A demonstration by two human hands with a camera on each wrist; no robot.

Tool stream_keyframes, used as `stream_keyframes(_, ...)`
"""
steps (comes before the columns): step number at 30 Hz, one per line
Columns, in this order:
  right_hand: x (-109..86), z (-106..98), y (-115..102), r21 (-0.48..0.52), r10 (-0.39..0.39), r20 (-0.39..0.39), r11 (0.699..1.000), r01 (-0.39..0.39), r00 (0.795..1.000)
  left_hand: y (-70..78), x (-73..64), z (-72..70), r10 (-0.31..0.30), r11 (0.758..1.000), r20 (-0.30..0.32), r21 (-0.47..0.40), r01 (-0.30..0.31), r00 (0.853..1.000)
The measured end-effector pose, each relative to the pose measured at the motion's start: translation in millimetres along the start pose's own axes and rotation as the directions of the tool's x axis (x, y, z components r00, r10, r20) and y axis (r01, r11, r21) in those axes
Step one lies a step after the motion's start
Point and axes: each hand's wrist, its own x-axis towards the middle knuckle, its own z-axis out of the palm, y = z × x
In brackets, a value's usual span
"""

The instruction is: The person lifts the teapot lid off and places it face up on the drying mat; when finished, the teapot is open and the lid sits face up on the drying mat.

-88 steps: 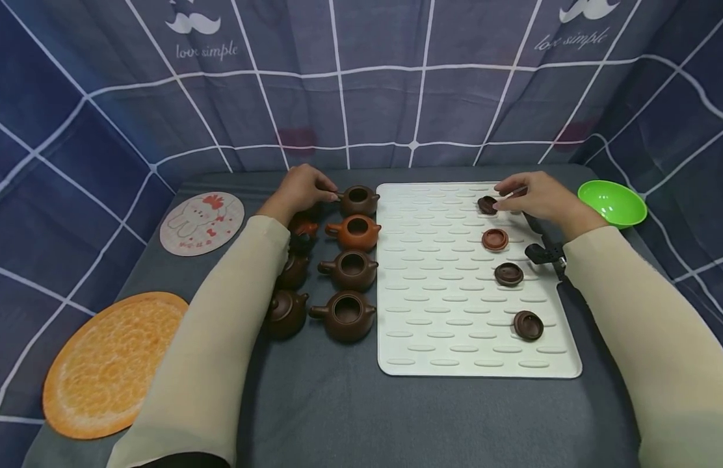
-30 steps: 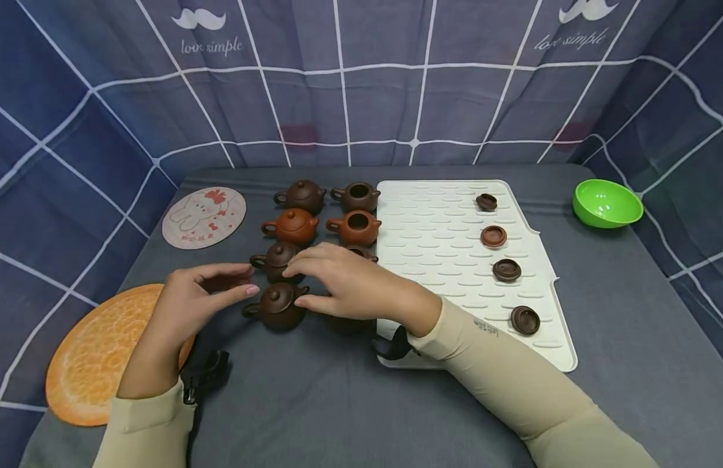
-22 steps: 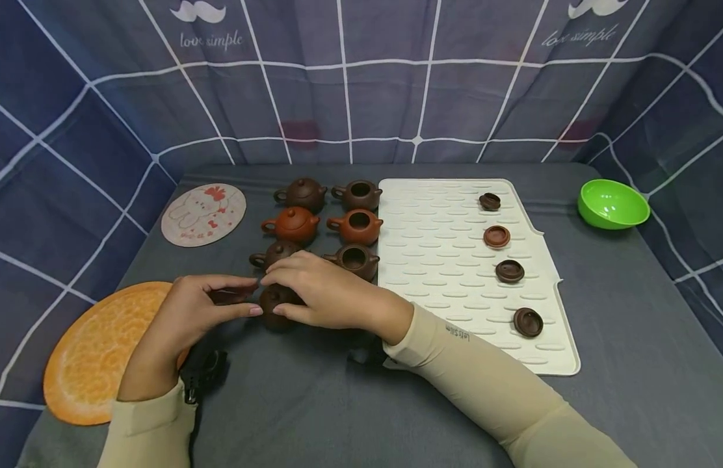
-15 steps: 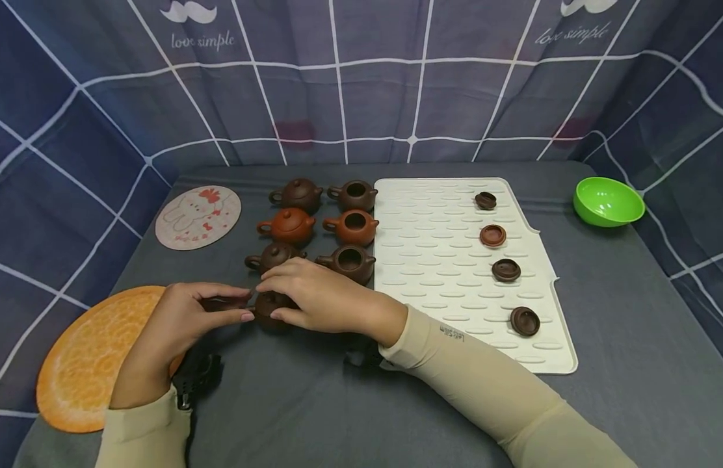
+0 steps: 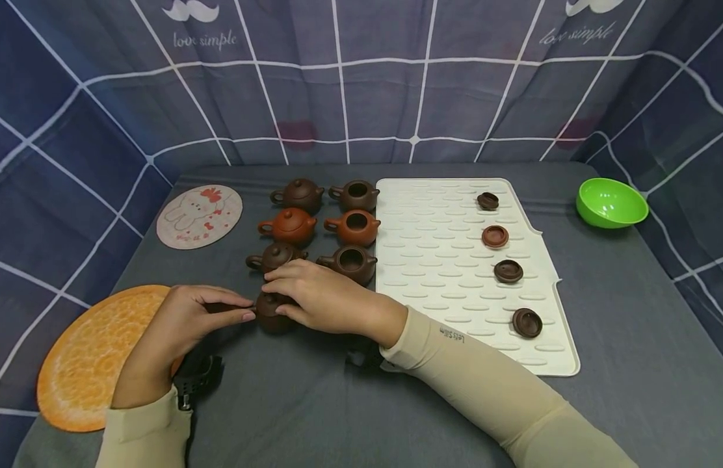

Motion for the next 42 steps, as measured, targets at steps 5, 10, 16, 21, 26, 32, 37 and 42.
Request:
stream_keyframes(5, -0.1, 1.2, 0.6, -0.016, -0.003, 0.008, 1.000, 0.003, 1.000, 0.0, 0.3, 0.4, 0.018, 1.000, 0.004, -0.005, -0.018, 1.000)
stream_keyframes(10, -0.3, 2.2, 0.4, -0.019, 0.010, 0.002, 1.000, -0.010, 1.000, -1.1, 0.7, 0.8, 0.038, 0.999, 0.005, -0.002, -0.038, 0.999)
stream_keyframes(16, 2.4, 10.6, -1.1, 0.008, -0.008, -0.044, 1.000, 0.009, 0.999, -2.0, 1.1, 0.4, 0.040, 0.999, -0.009, 0.009, -0.040, 0.999)
stream_keyframes(21, 4.8, 17.5, -4.4, 0.007, -0.006, -0.089, 1.000, 0.007, 0.996, -2.3, 0.7, 0.5, 0.049, 0.999, -0.010, 0.015, -0.049, 0.999)
stream_keyframes(26, 5.7, 22.2, -4.5, 0.044, -0.001, -0.140, 0.999, 0.007, 0.990, -2.6, 1.4, 1.6, 0.043, 0.999, -0.011, 0.001, -0.043, 0.999)
stream_keyframes(32, 4.9, 23.8, -3.1, 0.063, 0.003, -0.179, 0.998, 0.009, 0.984, -3.0, 2.5, 1.5, 0.031, 0.999, -0.018, 0.032, -0.031, 0.999)
stream_keyframes(37, 4.4, 24.3, -2.7, 0.061, -0.023, -0.204, 0.997, 0.036, 0.979, -3.5, 2.8, 2.2, 0.052, 0.998, -0.023, 0.033, -0.052, 0.998)
stream_keyframes(42, 3.6, 19.2, -4.7, 0.069, -0.051, -0.221, 0.995, 0.067, 0.974, -4.0, 1.4, 2.1, 0.065, 0.997, -0.030, 0.037, -0.064, 0.997)
